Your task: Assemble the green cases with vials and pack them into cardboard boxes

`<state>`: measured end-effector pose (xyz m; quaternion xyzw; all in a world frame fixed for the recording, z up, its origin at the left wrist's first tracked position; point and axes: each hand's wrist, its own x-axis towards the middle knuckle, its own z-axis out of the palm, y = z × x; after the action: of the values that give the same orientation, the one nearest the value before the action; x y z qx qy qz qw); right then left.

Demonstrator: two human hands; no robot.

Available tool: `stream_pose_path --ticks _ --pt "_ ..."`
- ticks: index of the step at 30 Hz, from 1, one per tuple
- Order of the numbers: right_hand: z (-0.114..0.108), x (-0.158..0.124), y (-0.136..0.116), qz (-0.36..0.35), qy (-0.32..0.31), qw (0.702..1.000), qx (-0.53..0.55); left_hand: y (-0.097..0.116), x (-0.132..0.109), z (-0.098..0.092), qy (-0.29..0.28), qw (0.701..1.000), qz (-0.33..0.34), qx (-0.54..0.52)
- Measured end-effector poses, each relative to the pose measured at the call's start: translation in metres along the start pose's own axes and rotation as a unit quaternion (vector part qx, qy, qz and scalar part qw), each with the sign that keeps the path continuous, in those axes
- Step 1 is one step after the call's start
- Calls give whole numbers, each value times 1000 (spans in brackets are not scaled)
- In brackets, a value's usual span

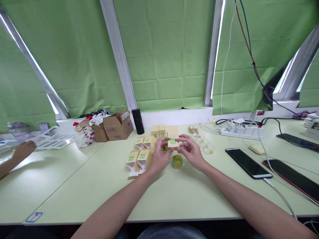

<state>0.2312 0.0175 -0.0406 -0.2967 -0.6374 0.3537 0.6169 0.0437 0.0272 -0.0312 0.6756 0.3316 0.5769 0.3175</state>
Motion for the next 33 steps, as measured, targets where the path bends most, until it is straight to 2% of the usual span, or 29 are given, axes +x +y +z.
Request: stream_pose_path --ticks 12,18,22,30,33 --pt "1 0 3 3 -1 1000 10 -6 2 -1 -3 1000 4 -10" --pt "3 0 3 -11 -21 1000 17 4 -3 -4 -6 998 57 31" --pt "3 0 0 -31 -37 998 -39 10 -6 -5 17 993 78 92" --pt "5 -9 -9 -58 -60 985 -152 9 -8 -2 27 990 56 126" --pt "5 -11 -11 -89 -64 977 -185 7 -6 -3 45 989 40 132"
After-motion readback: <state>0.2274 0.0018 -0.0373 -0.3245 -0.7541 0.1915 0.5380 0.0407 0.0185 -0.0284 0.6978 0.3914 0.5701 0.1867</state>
